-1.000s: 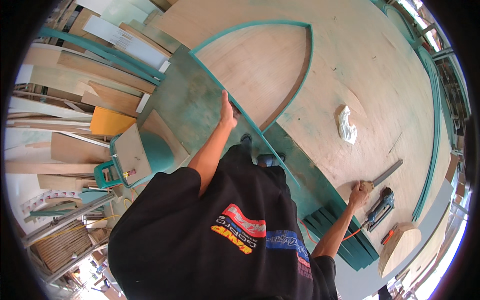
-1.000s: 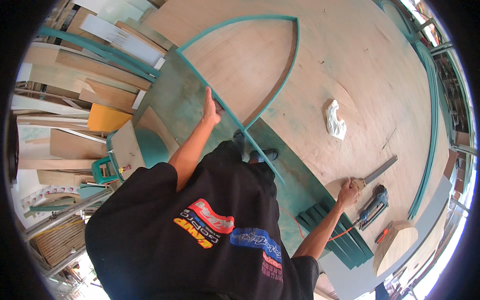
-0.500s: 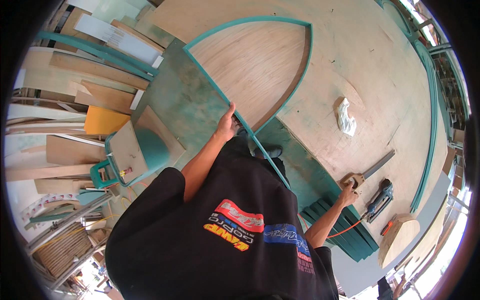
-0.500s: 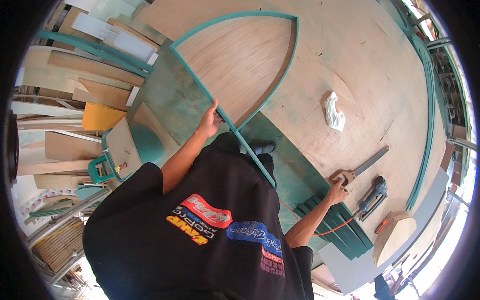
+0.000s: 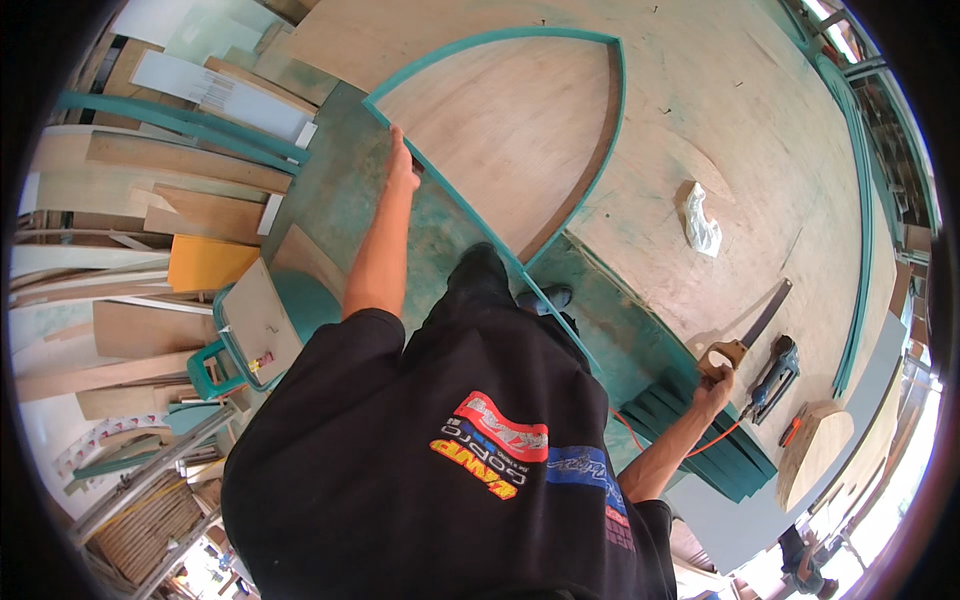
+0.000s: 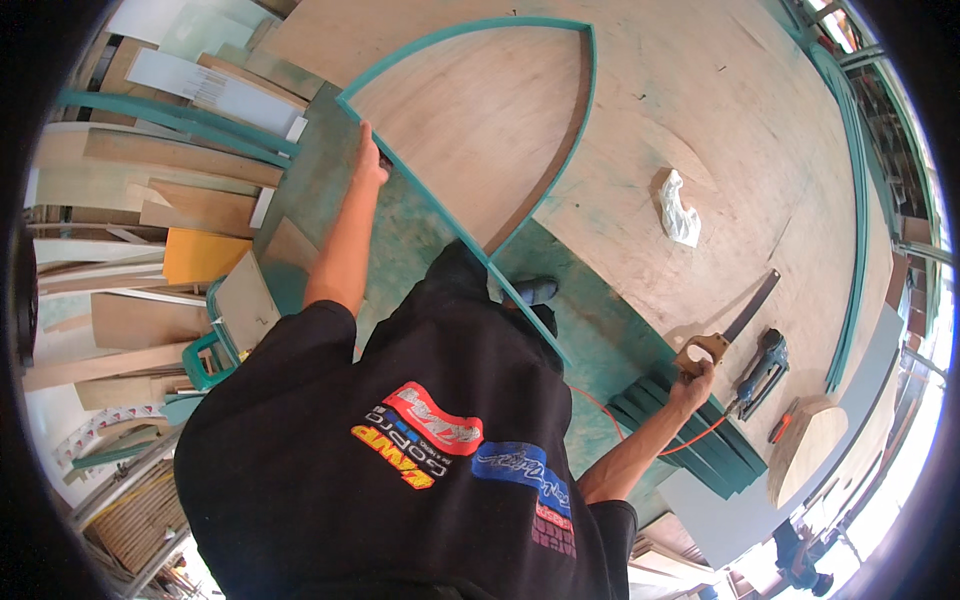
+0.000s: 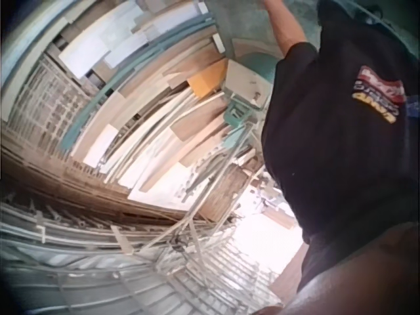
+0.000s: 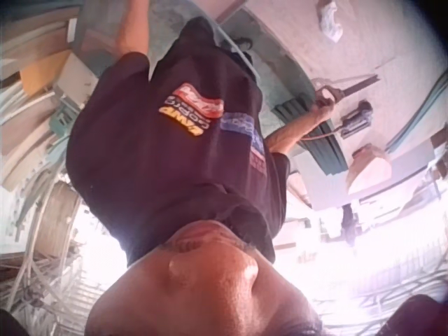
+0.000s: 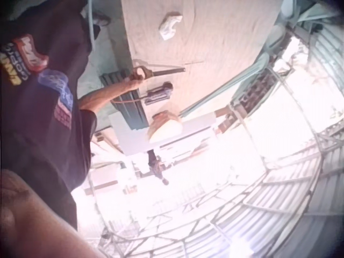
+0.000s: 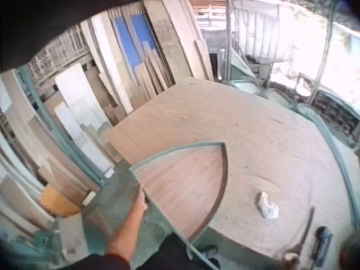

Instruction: The person attaches a thin green curved trim piece to a wooden panel by hand, securing it with a pneumatic nail gun and trimming the excess with a hand saw.

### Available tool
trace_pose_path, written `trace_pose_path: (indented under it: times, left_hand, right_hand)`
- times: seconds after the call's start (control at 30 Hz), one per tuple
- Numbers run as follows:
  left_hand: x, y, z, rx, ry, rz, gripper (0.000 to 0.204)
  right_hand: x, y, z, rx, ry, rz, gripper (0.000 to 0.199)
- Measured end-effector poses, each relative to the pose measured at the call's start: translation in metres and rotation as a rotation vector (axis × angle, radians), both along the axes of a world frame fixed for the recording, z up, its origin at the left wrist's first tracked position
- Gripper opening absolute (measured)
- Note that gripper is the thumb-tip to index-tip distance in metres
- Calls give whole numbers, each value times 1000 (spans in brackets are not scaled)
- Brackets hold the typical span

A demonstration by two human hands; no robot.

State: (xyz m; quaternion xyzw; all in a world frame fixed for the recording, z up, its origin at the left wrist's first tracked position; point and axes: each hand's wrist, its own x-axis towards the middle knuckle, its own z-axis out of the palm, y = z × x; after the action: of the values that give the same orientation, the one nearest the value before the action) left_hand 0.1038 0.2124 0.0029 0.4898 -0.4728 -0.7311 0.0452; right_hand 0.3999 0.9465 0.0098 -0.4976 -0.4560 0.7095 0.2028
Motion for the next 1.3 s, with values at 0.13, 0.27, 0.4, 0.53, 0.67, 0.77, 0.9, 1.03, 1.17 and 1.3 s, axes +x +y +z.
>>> trace_pose_path:
  times: [0.13,0.27,0.4,0.53,0.67,0.77,0.9,1.03,1.17,1.3]
  left_hand:
    - [6,11,16,-281,-194,-148,95]
    - [6,-7,-5,-257,-128,-331,95]
    - [2,-28,-3,-618,-340,-661,81]
    - [-19,16,92,-1344,-279,-1008,56]
    - [-77,123,44,-1369,634,-1096,38]
    - [-108,203,23,-1334,974,-1083,51]
    - [-102,272,29,-1354,622,-1415,96]
    - [-93,276,3,-1483,706,-1244,93]
    - [-89,284,5,-1468,676,-1281,91]
    - [-94,281,-2,-1486,697,-1258,92]
  right_hand:
    - [-8,-74,94,118,248,152,16]
    - [1,-167,184,149,445,189,20]
    - [-6,-308,240,553,70,163,24]
    - [15,-427,257,502,-264,154,21]
    - [19,-513,266,449,-427,190,24]
    - [7,-535,269,352,-598,238,29]
    - [1,-543,272,468,-691,285,32]
    - [-19,-535,276,517,-654,411,29]
    - [-34,-535,267,251,-599,413,28]
    - [-57,-522,272,129,-633,313,30]
